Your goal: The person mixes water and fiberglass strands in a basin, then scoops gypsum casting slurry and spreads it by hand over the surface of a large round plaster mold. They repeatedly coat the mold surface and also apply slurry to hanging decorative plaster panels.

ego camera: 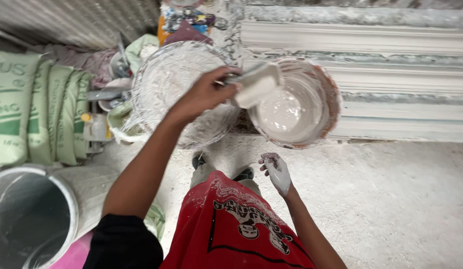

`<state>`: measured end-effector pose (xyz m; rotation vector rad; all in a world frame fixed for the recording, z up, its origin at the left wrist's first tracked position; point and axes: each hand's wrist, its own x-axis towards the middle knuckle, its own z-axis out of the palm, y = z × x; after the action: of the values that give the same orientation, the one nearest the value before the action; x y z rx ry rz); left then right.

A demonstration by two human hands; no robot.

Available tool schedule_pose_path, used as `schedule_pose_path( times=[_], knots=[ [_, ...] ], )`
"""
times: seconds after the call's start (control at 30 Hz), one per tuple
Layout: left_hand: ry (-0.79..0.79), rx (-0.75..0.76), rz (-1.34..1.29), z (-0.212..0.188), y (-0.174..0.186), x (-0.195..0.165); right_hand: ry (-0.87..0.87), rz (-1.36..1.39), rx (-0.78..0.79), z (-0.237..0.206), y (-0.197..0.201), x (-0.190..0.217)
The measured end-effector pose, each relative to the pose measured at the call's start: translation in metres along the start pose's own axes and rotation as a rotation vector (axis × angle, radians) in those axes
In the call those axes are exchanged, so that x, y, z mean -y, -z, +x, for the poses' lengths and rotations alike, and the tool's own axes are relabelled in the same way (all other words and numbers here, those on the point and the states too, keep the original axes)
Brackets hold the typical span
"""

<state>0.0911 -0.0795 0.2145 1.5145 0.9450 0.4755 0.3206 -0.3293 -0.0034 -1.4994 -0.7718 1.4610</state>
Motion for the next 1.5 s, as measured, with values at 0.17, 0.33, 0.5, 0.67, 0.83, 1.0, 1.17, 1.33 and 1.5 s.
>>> schedule_pose_path(
  times=[0.17, 0.33, 0.5, 0.67, 0.83, 1.0, 1.17, 1.33, 1.5],
  knots=[
    [-0.211, -0.517, 0.753, -0.063, 0.073, 0.024, -0.049, -0.048, 0.106, 0.022, -0.036, 0.002],
    [0.078, -0.421, 0.86, -0.067, 0.098, 0.086, -0.086, -0.076, 0.161, 0.042, -0.079, 0.006],
    [-0.13, -0.417, 0.981, -0.037, 0.117, 0.138, -0.056, -0.118, 0.169, 0.059, -0.116, 0.013],
    [-0.288, -0.513, 1.125, 0.015, 0.168, 0.138, -0.032, -0.123, 0.08, 0.076, -0.155, 0.027],
    [-0.247, -0.324, 1.002, 0.035, 0.174, 0.136, -0.053, -0.101, -0.055, 0.088, -0.189, 0.04],
    [-0.29, -0.303, 0.889, 0.048, 0.201, 0.133, 0.058, -0.044, -0.151, 0.092, -0.217, 0.044],
    [0.041, -0.117, 0.58, 0.035, 0.226, 0.131, 0.121, -0.071, -0.213, 0.099, -0.235, 0.048],
    [-0.273, -0.191, 0.982, 0.012, 0.252, 0.136, 0.202, -0.216, -0.245, 0.101, -0.25, 0.048],
    [-0.243, -0.347, 0.704, 0.023, 0.272, 0.143, 0.039, -0.291, -0.292, 0.105, -0.262, 0.055]
  ],
)
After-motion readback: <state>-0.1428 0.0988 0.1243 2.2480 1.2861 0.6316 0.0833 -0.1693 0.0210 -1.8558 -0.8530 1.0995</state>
